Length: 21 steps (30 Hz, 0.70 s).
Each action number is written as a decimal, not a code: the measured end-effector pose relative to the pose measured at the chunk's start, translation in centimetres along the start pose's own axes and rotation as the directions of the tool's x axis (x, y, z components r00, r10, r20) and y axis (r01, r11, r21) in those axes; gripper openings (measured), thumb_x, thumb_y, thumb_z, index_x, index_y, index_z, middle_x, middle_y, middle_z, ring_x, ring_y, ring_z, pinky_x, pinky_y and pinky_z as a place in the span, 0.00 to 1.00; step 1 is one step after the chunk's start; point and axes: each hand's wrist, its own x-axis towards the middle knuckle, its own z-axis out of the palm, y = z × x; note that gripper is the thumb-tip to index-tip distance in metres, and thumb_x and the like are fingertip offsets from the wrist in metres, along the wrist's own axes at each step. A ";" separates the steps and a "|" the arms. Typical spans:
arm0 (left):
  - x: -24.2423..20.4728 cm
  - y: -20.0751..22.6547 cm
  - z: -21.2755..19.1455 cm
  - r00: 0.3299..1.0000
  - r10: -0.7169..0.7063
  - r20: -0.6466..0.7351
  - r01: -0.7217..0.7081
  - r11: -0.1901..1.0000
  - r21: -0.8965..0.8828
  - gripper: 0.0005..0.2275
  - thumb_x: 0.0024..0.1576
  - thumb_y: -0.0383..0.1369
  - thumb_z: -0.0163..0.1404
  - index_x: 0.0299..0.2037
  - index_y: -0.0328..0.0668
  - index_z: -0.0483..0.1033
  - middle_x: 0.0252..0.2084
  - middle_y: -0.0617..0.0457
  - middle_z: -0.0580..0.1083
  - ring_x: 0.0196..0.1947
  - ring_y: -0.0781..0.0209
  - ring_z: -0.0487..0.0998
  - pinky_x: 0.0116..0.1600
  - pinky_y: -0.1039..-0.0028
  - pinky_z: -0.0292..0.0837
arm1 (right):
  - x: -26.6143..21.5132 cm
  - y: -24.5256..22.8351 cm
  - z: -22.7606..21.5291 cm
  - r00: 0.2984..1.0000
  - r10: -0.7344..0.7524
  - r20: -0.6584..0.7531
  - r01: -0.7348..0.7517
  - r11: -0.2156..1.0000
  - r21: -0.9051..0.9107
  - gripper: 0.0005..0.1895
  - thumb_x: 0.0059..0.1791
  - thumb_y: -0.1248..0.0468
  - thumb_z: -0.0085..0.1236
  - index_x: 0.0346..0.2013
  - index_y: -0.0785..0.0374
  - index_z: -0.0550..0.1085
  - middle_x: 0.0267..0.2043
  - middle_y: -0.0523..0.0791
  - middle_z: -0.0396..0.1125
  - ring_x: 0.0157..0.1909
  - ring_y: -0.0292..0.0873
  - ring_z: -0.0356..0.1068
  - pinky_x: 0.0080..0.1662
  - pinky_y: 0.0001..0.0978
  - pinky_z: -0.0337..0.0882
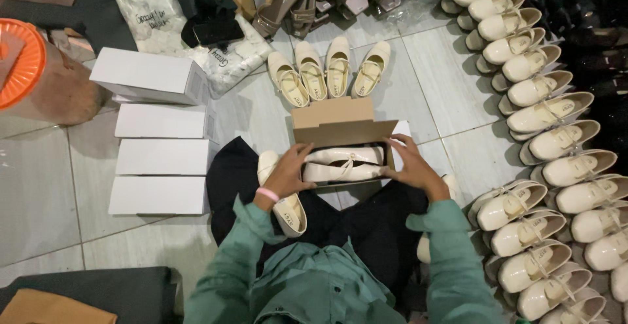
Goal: The person sits on the floor and wipes a pair of white shoes with a dark cloth. The person then places the shoes into a white shoebox and closes the lid.
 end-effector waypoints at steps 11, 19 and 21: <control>2.5 -7.7 4.2 0.977 -0.199 0.077 0.203 0.748 -0.632 0.29 0.59 0.22 0.55 0.72 0.39 0.61 0.67 0.44 0.70 0.60 0.63 0.74 0.59 0.72 0.72 | -3.5 4.8 3.7 0.934 0.343 0.099 -0.321 0.682 0.657 0.40 0.52 0.65 0.55 0.78 0.49 0.52 0.68 0.49 0.58 0.55 0.47 0.68 0.53 0.36 0.73; 6.1 -4.4 1.0 0.991 -0.130 -0.011 0.130 0.991 -0.004 0.32 0.49 0.34 0.65 0.67 0.54 0.69 0.63 0.47 0.72 0.53 0.43 0.79 0.55 0.62 0.75 | -0.9 5.0 0.5 0.952 0.277 0.133 -0.302 0.921 0.244 0.42 0.47 0.56 0.66 0.75 0.45 0.59 0.64 0.55 0.63 0.63 0.53 0.66 0.61 0.42 0.71; 5.6 -3.1 1.2 0.992 -0.125 0.009 0.122 0.977 0.173 0.31 0.49 0.36 0.65 0.65 0.55 0.71 0.64 0.50 0.72 0.55 0.41 0.78 0.56 0.57 0.74 | -0.7 5.3 0.7 0.966 0.217 0.144 -0.227 0.972 0.063 0.43 0.48 0.52 0.64 0.75 0.46 0.57 0.71 0.59 0.53 0.69 0.59 0.58 0.64 0.46 0.64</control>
